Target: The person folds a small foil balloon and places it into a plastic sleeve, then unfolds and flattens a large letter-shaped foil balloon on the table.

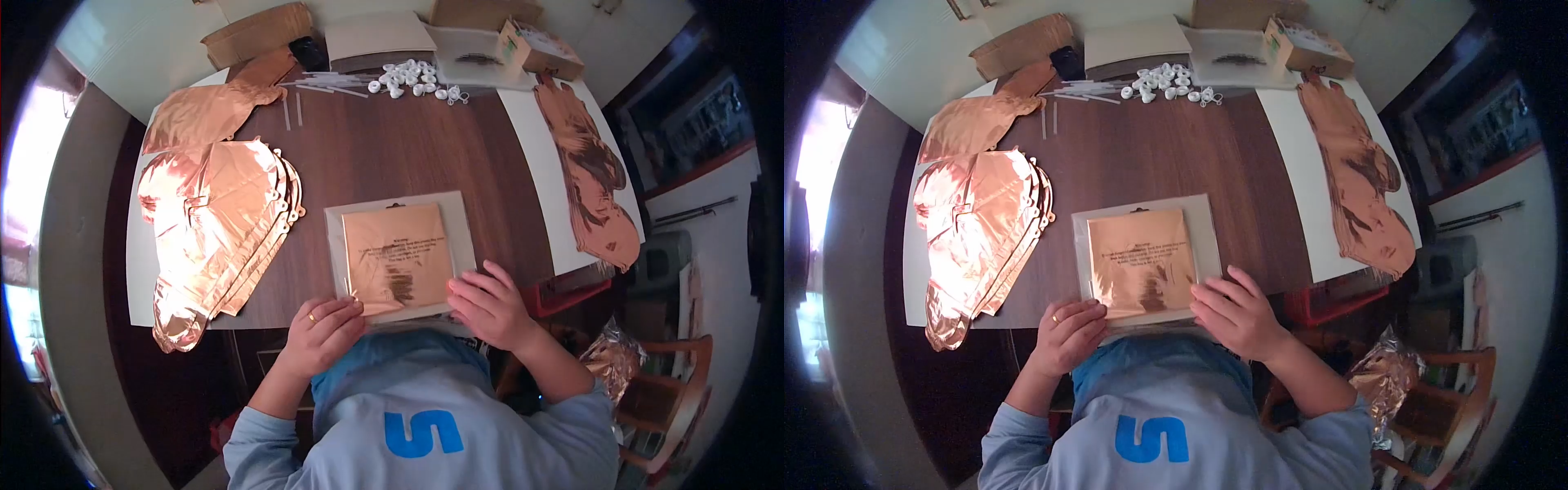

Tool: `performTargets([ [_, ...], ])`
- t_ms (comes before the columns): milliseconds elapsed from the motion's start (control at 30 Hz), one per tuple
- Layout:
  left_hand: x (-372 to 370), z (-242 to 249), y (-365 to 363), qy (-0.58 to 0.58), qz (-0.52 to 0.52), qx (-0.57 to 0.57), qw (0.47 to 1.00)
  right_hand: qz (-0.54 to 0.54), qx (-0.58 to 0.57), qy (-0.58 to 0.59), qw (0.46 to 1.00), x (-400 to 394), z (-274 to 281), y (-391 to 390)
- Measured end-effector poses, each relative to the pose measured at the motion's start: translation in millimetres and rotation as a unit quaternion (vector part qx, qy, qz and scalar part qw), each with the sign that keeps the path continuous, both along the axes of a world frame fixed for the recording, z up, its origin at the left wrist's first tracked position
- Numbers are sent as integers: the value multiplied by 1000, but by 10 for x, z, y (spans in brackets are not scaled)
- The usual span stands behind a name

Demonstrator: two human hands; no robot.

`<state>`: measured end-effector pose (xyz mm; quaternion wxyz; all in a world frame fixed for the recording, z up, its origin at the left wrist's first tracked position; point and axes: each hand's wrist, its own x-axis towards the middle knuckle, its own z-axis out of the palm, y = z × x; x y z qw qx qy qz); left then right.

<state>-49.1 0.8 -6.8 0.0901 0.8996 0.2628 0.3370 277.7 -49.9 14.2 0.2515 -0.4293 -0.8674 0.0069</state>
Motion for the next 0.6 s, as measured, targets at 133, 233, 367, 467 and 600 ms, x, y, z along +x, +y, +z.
performTargets([
  [133,-14,171,-12,-37,33,-133,990,-8,-119,140,983,3,124,47],
  [233,61,235,-19,-41,87,-166,982,-90,-188,169,963,-130,197,94],
  [367,105,337,-7,-18,164,-223,961,-202,-229,154,940,-232,325,189],
  [467,83,293,-17,-53,219,-287,931,-205,-264,126,934,-185,357,256],
  [600,-4,269,46,-54,223,-237,944,-238,-387,90,886,-148,493,429],
])
